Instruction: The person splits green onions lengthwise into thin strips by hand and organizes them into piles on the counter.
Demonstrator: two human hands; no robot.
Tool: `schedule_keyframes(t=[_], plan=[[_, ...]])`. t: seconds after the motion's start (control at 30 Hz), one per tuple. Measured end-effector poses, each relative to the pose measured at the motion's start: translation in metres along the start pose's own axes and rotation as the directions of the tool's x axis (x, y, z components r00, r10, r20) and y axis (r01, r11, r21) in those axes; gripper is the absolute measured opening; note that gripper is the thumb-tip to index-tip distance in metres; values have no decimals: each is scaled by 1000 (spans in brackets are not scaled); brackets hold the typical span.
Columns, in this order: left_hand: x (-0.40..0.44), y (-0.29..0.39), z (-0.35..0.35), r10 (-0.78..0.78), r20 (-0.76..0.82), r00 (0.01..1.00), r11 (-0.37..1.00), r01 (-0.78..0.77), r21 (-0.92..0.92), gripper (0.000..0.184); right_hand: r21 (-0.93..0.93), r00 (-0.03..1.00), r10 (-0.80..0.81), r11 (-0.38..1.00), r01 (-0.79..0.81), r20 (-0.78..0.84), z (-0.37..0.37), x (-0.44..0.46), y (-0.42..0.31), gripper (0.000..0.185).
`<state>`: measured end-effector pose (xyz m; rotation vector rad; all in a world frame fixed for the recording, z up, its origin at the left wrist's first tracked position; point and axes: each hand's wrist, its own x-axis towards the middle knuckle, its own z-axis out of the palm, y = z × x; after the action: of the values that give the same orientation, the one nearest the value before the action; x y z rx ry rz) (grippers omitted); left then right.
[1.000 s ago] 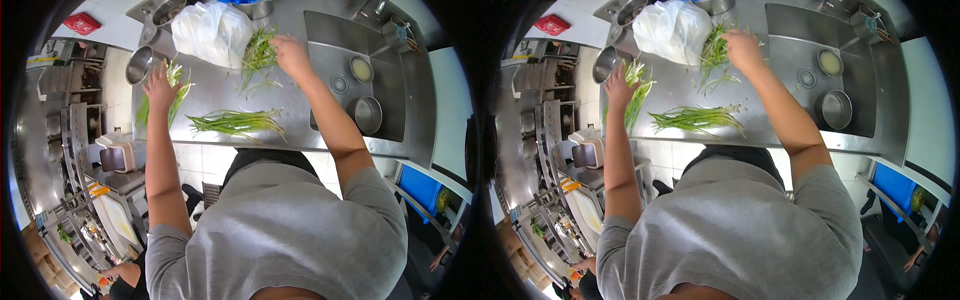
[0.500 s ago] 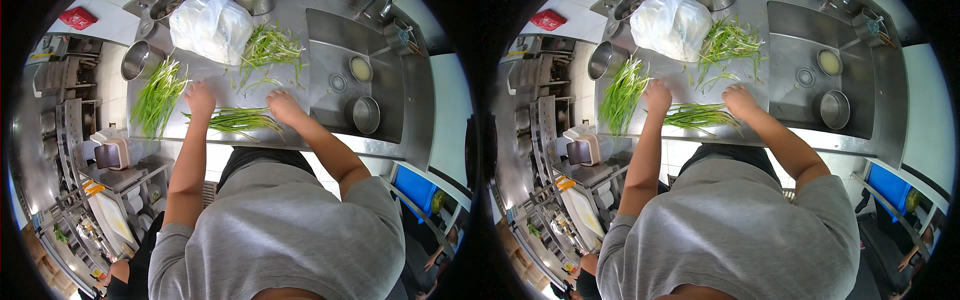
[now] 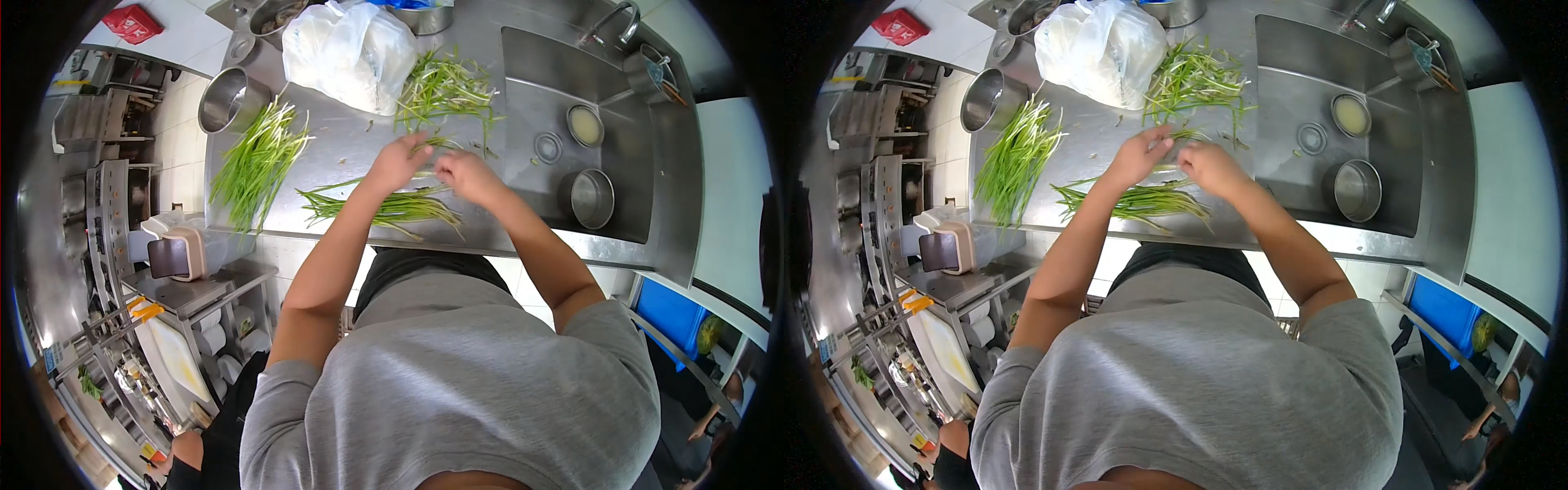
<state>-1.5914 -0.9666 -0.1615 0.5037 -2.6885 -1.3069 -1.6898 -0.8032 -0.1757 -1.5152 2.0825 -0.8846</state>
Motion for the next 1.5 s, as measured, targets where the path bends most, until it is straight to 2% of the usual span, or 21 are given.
schedule_keyframes(t=[0.07, 0.17, 0.27, 0.33, 0.37, 0.43, 0.53, 0.63, 0.73, 0.77, 0.97, 1.0, 1.03, 1.07, 1.13, 1.23, 1.3, 1.33, 1.37, 1.43, 1.5], plan=[[-7, 15, -14, -84, 261, 962, 987, 116, -110, 27, 308, 987, 160, 937, -162, 31, -19, 6, -6, 12], [-12, 20, -30, -170, 245, 955, 977, 196, -85, 22, 649, 945, 320, 707, -283, 64, -41, 16, 2, 15], [-15, 32, -43, -189, 94, 977, 965, 203, -169, 21, 886, 915, 395, 390, -251, 86, -61, 23, -4, 14], [-14, 28, -36, -137, 37, 990, 971, 142, -190, 21, 960, 904, 407, 174, -218, 132, -57, 31, -23, 13], [-12, 31, -34, -110, 9, 994, 974, 109, -200, 21, 959, 919, 366, 176, -221, 145, -49, 35, -26, 12], [-13, 40, -36, -139, 65, 988, 962, 150, -228, 21, 957, 944, 285, 181, -226, 169, -29, 39, -26, 10], [-15, 42, -43, -147, 77, 986, 949, 163, -270, 20, 994, 921, 389, 97, -54, 12, -35, 46, -13, 8], [-16, 41, -48, -150, 30, 988, 967, 153, -205, 20, 998, 924, 383, -50, 31, -10, -40, 49, -15, 12], [-12, 47, -46, -140, -16, 990, 979, 136, -154, 19, 993, 934, 337, -37, -110, 116, -29, 52, -31, 13], [-13, 49, -46, -139, -29, 990, 980, 133, -146, 19, 992, 923, 370, 15, -125, 110, -31, 53, -30, 7], [-23, 43, -66, -172, 8, 985, 984, 172, -54, 22, 989, 870, 475, 4, 149, -133, -64, 62, 10, 9], [-24, 39, -68, -192, 10, 981, 976, 192, -104, 23, 984, 854, 494, 19, 179, -165, -70, 63, 16, 9], [-24, 38, -70, -212, 12, 977, 965, 212, -153, 24, 967, 836, 530, 253, 3, -142, -75, 64, 15, 10], [-24, 37, -71, -234, 17, 972, 951, 232, -202, 24, 857, 836, 480, 515, -23, -266, -70, 65, 15, 11], [-22, 41, -71, -243, -19, 970, 957, 236, -171, 25, 439, 847, 284, 896, -68, -449, -55, 70, 13, 13], [-16, 54, -70, -222, -98, 970, 974, 216, -62, 25, 727, 778, 494, 683, -71, -388, -43, 77, -18, 16], [-16, 58, -64, -155, -147, 977, 987, 159, 15, 25, 810, 899, 435, 540, -226, -39, -44, 71, -46, 16], [-15, 58, -60, -98, -166, 981, 993, 107, 47, 25, 823, 917, 376, 473, -314, 133, -45, 69, -53, 16], [-14, 58, -58, -40, -185, 982, 995, 56, 79, 25, 876, 923, 369, 401, -268, 113, -42, 69, -55, 16], [-14, 62, -60, -115, -153, 982, 989, 128, 74, 24, 955, 932, 355, 244, -172, 77, -35, 68, -55, 16], [-15, 67, -63, -152, -139, 979, 982, 165, 91, 24, 968, 935, 342, 188, -169, 97, -34, 67, -51, 14]])
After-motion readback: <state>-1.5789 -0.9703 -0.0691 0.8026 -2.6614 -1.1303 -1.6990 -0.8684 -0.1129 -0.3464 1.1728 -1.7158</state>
